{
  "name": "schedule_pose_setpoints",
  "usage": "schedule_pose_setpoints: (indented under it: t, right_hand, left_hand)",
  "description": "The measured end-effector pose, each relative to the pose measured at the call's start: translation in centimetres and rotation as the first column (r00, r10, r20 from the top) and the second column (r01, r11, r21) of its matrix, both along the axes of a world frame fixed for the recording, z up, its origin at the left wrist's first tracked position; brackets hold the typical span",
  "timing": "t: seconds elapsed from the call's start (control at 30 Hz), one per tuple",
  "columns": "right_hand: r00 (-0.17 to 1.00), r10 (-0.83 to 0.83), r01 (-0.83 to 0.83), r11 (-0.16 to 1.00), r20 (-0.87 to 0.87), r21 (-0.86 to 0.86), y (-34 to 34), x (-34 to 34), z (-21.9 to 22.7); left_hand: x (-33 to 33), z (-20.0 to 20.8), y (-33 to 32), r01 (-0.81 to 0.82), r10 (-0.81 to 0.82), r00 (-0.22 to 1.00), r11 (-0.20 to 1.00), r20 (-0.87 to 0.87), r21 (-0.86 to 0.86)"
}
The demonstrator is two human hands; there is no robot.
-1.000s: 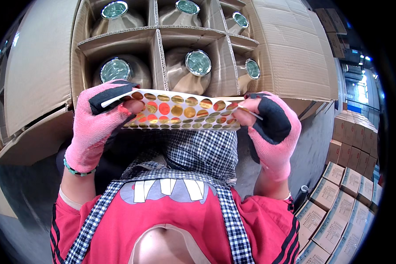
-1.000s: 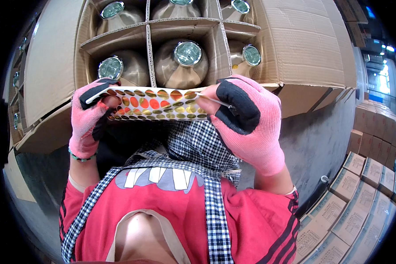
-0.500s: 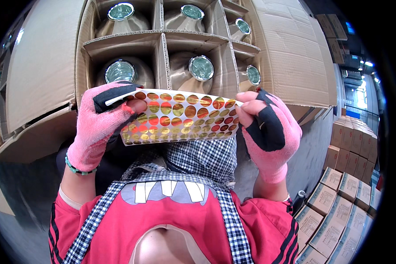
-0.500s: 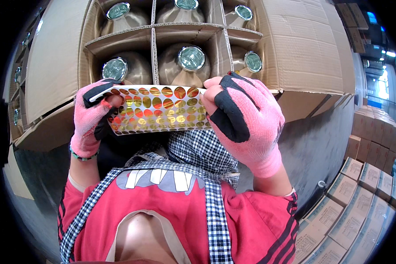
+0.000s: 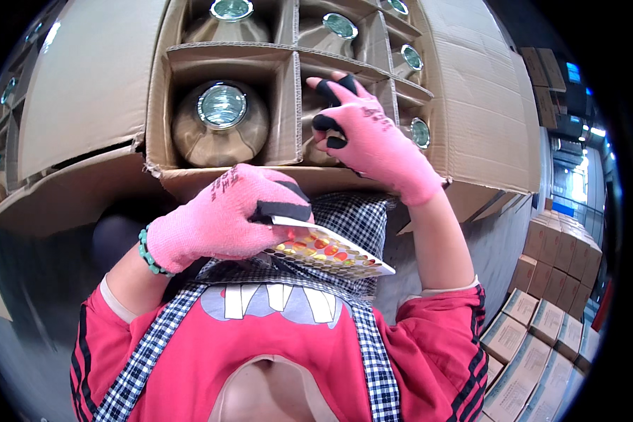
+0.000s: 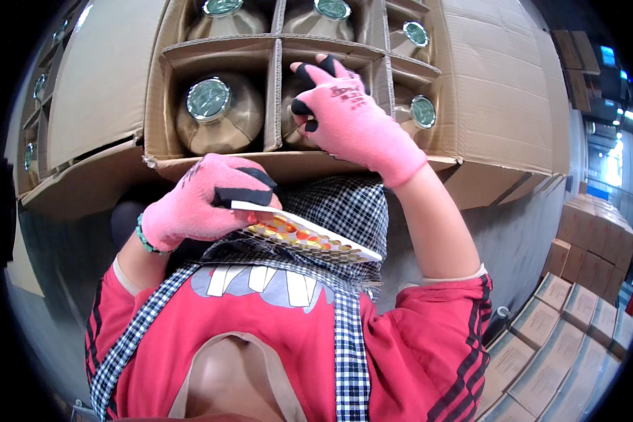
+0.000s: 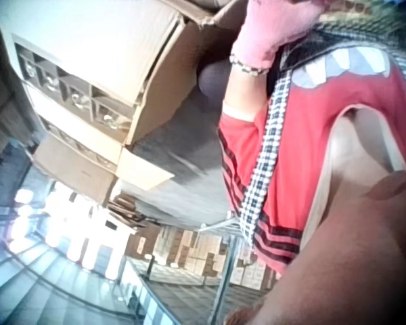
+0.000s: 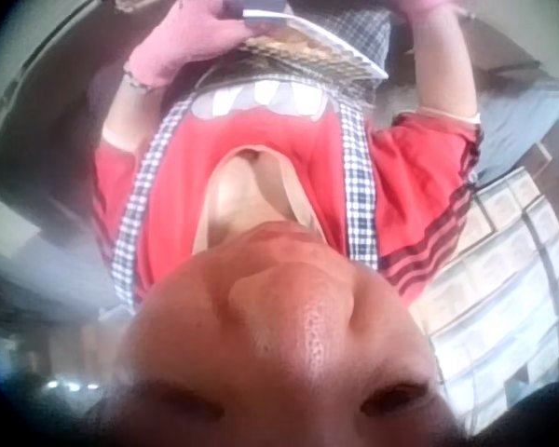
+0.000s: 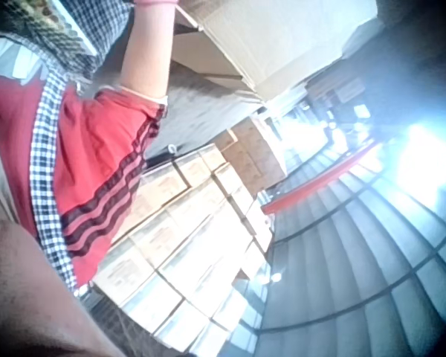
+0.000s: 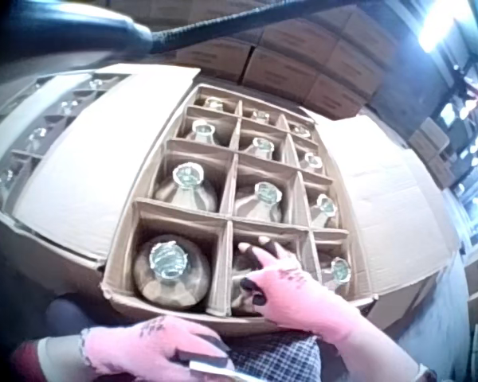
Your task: The person applies round, gold-colored stickers to the lids of glass jars arranged in a cardboard box. They peel individual stickers from a sheet and press them onto the jar tops one by one, working through the rows of the box.
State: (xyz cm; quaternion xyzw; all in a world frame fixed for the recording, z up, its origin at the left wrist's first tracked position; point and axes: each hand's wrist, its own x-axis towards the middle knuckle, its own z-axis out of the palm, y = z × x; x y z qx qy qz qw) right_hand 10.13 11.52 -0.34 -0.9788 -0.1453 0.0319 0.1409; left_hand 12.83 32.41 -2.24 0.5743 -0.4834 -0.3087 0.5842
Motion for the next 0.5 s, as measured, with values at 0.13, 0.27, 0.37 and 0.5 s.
schedule_pose_setpoints:
  t: [0.13,0.27,0.37,0.5]
  right_hand:
    - [0.998,0.051,-0.033,0.937,0.041,-0.348,0.8,0.9,-1.4]
    - [0.960,-0.053,0.141,0.939,0.274,-0.315,1.3,1.2,1.0]
    - [0.880,-0.348,0.262,0.924,0.323,0.279,0.5,-1.3,4.7]
    - [0.957,-0.268,0.205,0.897,0.111,0.391,1.7,-5.4,7.9]
  left_hand:
    - [0.6,0.2,0.3,-0.061,0.061,0.998,0.998,-0.025,0.004]
    - [0.7,0.2,0.5,-0.128,0.126,0.991,0.991,-0.047,-0.039]
    - [0.9,0.4,0.7,-0.171,0.164,0.978,0.984,-0.128,-0.041]
    - [1.2,0.6,0.9,-0.269,0.247,0.937,0.961,-0.247,-0.058]
